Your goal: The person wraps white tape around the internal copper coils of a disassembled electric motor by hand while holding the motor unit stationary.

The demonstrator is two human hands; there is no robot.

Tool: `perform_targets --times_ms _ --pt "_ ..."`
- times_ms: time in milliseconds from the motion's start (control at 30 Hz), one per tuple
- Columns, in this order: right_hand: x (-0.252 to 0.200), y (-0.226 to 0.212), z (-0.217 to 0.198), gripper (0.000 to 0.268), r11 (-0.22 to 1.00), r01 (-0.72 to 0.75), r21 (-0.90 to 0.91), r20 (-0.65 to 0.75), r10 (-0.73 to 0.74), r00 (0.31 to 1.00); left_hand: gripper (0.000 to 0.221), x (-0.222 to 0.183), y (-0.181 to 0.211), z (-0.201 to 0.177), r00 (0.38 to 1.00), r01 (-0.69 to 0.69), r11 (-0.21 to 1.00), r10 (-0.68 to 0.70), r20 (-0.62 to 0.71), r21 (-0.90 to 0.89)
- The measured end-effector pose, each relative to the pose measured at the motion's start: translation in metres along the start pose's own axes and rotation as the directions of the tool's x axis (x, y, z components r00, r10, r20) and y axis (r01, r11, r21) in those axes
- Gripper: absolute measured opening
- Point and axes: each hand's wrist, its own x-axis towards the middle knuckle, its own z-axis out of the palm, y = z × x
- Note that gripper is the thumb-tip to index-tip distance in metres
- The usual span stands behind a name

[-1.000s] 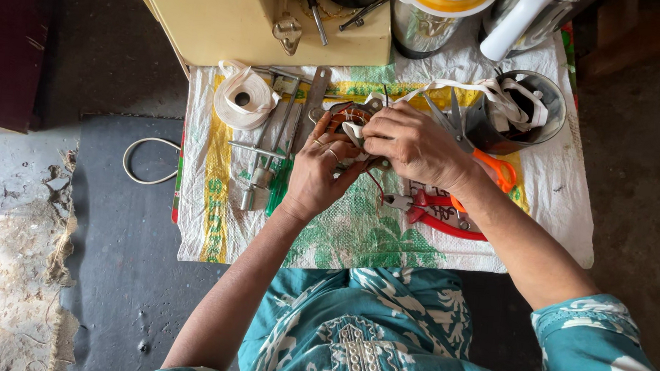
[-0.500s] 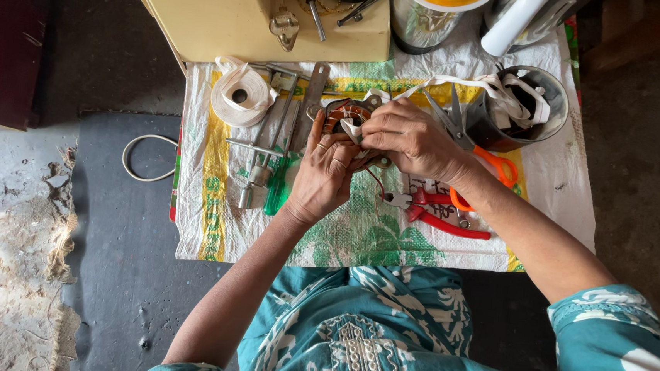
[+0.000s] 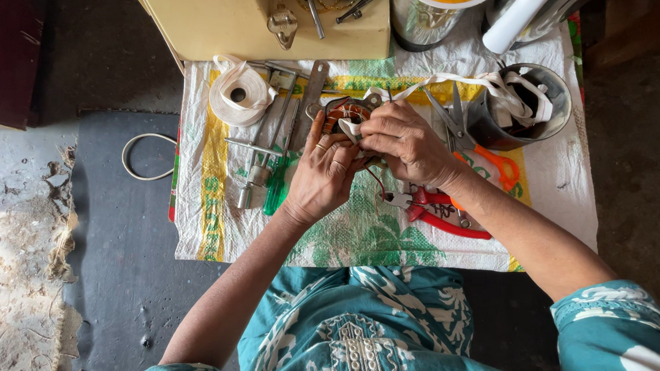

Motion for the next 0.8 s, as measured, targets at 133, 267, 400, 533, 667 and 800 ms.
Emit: perform_targets --times_ms 133,267,400,533,667,800 --pt "0.000 0.002 0.000 0.027 0.999 -0.028 0.038 0.007 0.027 1.000 0.015 0.000 0.000 0.000 0.999 -0.031 0.997 0.028 0.041 0.075" --pt "0.002 0.010 -0.003 0.022 0.992 -0.050 0.113 0.046 0.045 0.998 0.015 0.000 0.000 0.001 1.000 -0.024 0.999 0.023 0.014 0.040" --pt "0.011 0.016 -0.008 0.018 0.949 -0.138 0.282 0.128 0.106 0.986 0.018 -0.002 0.000 0.002 1.000 -0.022 0.999 0.021 0.011 0.043" --pt "0.020 0.027 -0.014 0.019 0.923 -0.207 0.324 0.231 0.135 0.964 0.022 -0.004 -0.002 0.005 1.000 -0.024 0.997 0.023 0.016 0.070" --pt "0.027 0.035 -0.013 0.015 0.910 -0.240 0.337 0.310 0.134 0.941 0.021 -0.003 -0.001 0.004 0.999 -0.020 0.996 0.017 0.030 0.086" --pt "0.032 0.042 -0.013 0.014 0.875 -0.243 0.419 0.336 0.099 0.937 0.019 0.000 0.003 0.004 1.000 0.020 1.000 -0.020 -0.020 0.006"
